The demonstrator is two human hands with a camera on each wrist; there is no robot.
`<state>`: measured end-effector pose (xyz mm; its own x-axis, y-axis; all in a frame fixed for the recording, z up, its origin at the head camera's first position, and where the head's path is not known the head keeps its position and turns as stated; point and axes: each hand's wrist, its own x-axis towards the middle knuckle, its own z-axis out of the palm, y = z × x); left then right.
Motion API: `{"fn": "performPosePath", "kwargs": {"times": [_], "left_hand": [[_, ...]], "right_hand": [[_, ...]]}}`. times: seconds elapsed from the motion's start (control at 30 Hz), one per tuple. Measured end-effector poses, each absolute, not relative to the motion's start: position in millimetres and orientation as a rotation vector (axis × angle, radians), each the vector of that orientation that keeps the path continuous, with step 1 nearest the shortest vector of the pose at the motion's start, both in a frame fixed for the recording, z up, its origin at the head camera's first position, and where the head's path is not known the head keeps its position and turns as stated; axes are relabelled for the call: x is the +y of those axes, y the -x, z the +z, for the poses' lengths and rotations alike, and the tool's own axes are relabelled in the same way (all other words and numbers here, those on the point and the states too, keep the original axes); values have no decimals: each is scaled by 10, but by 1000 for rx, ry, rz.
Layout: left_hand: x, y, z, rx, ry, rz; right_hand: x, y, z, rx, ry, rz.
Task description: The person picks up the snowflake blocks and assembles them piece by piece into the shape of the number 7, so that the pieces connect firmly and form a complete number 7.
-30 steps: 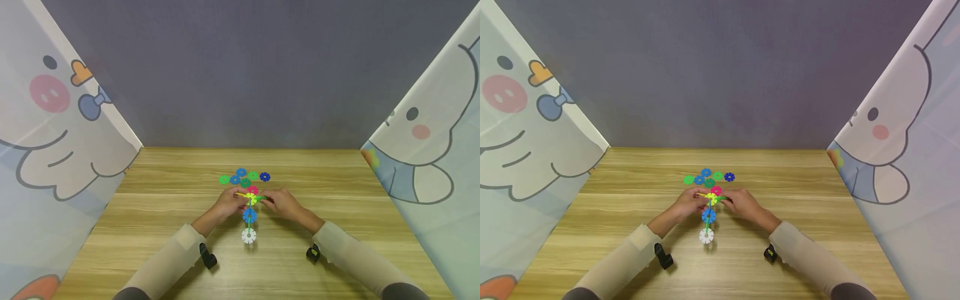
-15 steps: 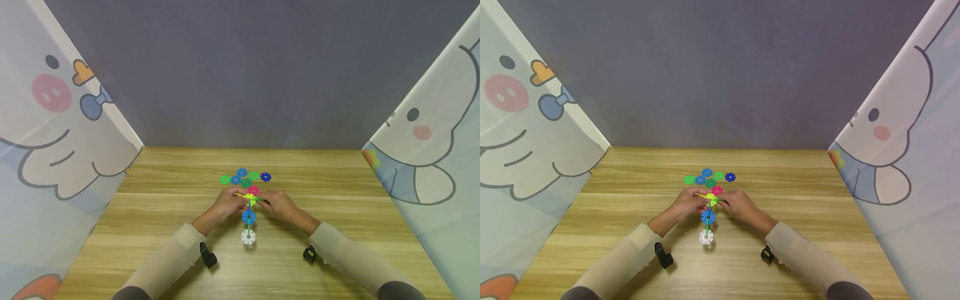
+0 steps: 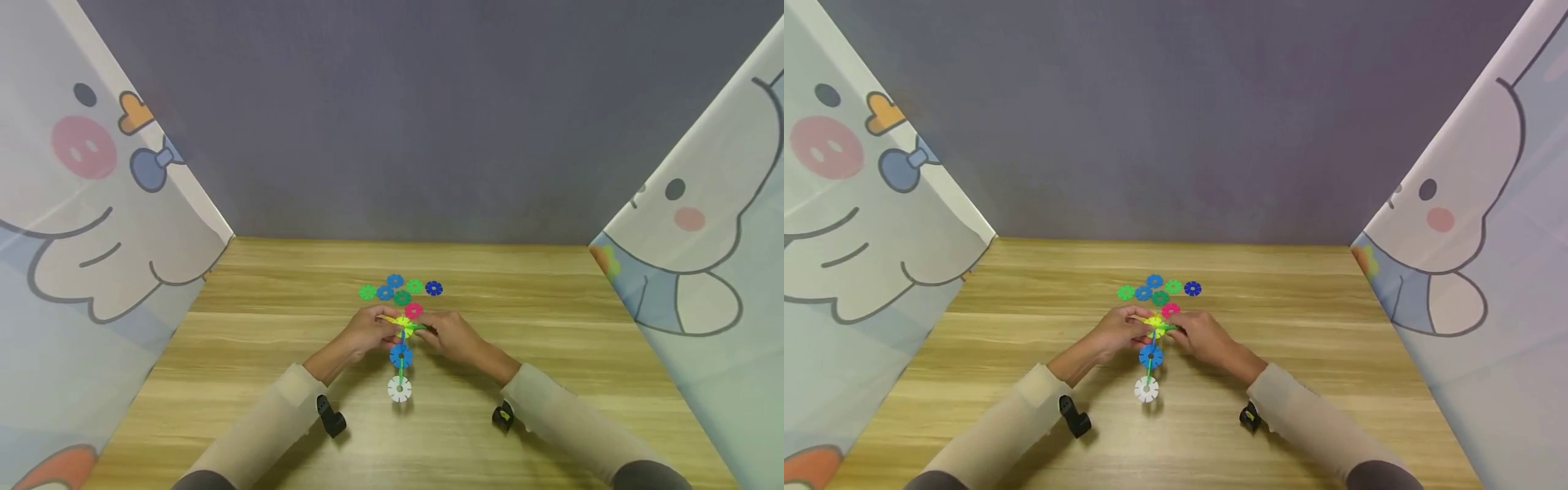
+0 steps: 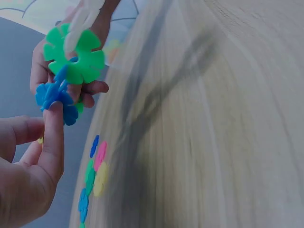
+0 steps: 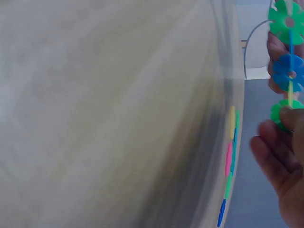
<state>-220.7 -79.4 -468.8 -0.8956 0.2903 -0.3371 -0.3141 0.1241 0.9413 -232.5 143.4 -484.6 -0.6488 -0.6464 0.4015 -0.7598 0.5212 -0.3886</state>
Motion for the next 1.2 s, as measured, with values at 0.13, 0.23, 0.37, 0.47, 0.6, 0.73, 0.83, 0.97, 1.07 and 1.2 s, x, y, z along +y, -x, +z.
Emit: {"fn": "performPosePath", "kwargs": {"times": [0.13,0.23,0.37,0.47,0.6,0.73,0.83,0.97,1.07,1.2], "left_hand": [[-831,2205,-4684,1963,42,1799],[-851,2210,-4718,1957,54,1800],[-875,2215,-4750,1949,41,1807],[-885,2213,-4750,1945,30,1809],[-884,2204,-4745,1926,27,1808],[-878,2194,-4750,1908,19,1806],[-872,2194,-4760,1901,14,1809],[-865,2197,-4766,1898,3,1811],[-858,2200,-4780,1898,-8,1812],[-840,2198,-4797,1899,-23,1814]], "right_hand": [[1436,2361,-4767,-2705,-1218,808],[1466,2412,-4764,-2793,-1221,791],[1517,2489,-4788,-2871,-1191,805],[1537,2542,-4788,-2901,-1139,818],[1537,2628,-4788,-2933,-1024,809],[1534,2753,-4812,-2918,-916,771],[1540,2849,-4823,-2907,-850,769],[1535,2971,-4825,-2912,-775,785],[1536,3064,-4843,-2921,-732,765],[1552,3163,-4861,-2961,-647,738]]}}
